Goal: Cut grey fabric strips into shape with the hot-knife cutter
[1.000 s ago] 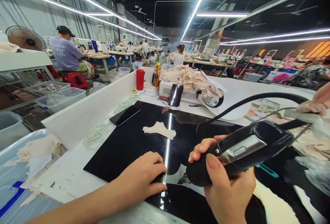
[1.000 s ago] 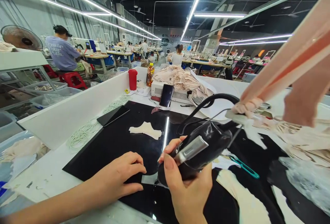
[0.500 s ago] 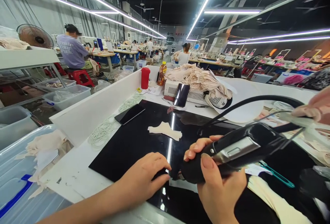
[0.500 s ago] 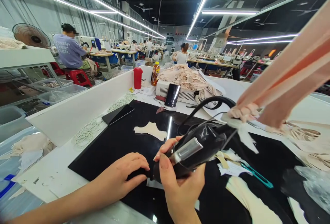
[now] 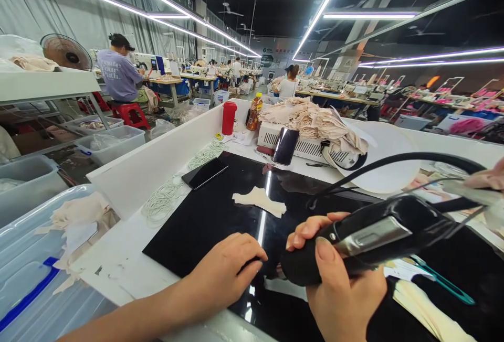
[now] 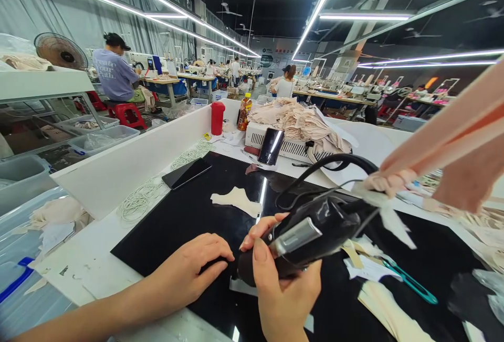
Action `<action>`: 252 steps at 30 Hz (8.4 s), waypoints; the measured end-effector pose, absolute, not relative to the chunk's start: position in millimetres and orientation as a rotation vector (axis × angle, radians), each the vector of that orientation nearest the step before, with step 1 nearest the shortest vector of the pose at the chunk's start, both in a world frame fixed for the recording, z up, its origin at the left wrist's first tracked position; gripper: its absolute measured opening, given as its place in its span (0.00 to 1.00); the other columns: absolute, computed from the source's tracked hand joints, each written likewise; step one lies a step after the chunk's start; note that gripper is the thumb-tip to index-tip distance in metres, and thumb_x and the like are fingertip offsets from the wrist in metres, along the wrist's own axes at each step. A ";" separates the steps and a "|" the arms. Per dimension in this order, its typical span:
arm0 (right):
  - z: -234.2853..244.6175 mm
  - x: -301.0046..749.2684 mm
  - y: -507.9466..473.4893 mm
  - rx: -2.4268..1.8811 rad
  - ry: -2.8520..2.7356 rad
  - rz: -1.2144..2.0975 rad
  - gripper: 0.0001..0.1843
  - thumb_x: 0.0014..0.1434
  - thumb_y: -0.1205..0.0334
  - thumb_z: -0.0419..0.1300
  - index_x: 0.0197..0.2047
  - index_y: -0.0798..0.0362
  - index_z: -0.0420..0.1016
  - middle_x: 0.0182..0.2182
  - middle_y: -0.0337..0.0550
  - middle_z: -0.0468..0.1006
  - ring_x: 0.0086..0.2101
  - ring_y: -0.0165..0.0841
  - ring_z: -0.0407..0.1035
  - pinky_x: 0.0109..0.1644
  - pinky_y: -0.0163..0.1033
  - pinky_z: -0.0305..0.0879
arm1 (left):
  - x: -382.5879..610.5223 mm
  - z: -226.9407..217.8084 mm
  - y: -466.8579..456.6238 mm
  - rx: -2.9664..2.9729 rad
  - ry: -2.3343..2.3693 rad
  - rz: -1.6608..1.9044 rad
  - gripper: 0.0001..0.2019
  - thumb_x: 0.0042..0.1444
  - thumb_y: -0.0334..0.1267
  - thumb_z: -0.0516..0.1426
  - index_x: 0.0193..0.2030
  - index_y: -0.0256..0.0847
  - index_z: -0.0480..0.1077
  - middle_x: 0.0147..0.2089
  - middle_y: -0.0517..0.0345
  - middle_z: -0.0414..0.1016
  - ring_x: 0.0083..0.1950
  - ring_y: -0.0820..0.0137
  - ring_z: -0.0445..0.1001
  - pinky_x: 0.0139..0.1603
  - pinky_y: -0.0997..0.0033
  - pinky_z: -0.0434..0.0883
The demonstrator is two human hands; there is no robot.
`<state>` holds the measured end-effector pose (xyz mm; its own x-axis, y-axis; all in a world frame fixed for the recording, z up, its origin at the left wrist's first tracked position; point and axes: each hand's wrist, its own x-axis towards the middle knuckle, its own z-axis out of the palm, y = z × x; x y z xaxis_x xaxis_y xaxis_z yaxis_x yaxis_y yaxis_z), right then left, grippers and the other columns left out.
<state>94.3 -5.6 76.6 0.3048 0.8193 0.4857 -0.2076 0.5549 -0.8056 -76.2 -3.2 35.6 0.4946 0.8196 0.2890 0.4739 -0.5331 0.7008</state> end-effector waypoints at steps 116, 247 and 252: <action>93.7 133.7 -7.2 -0.795 -0.906 0.545 0.19 0.56 0.62 0.73 0.48 0.47 0.72 0.30 0.34 0.77 0.29 0.32 0.73 0.32 0.40 0.75 | -51.6 41.4 51.6 2.474 0.780 0.770 0.13 0.61 0.34 0.66 0.52 0.41 0.75 0.57 0.50 0.75 0.60 0.59 0.71 0.64 0.59 0.70; 82.6 125.2 -33.9 -0.769 -0.985 0.717 0.15 0.61 0.61 0.69 0.50 0.45 0.72 0.31 0.35 0.75 0.29 0.31 0.71 0.33 0.41 0.75 | -48.0 40.9 36.3 2.407 0.398 0.535 0.09 0.62 0.37 0.66 0.48 0.44 0.78 0.54 0.54 0.80 0.58 0.59 0.75 0.68 0.56 0.62; 98.4 140.3 -27.3 -0.817 -0.875 0.522 0.18 0.53 0.61 0.73 0.46 0.47 0.74 0.28 0.34 0.76 0.27 0.32 0.70 0.30 0.40 0.74 | -48.6 39.9 35.2 2.378 0.478 0.558 0.08 0.61 0.40 0.68 0.46 0.45 0.78 0.52 0.55 0.79 0.56 0.61 0.77 0.75 0.47 0.51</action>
<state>140.3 -27.3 98.4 0.5506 0.6951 0.4623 -0.0759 0.5932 -0.8015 -48.6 35.2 39.9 0.8434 0.4658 0.2678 0.1932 -0.7281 0.6577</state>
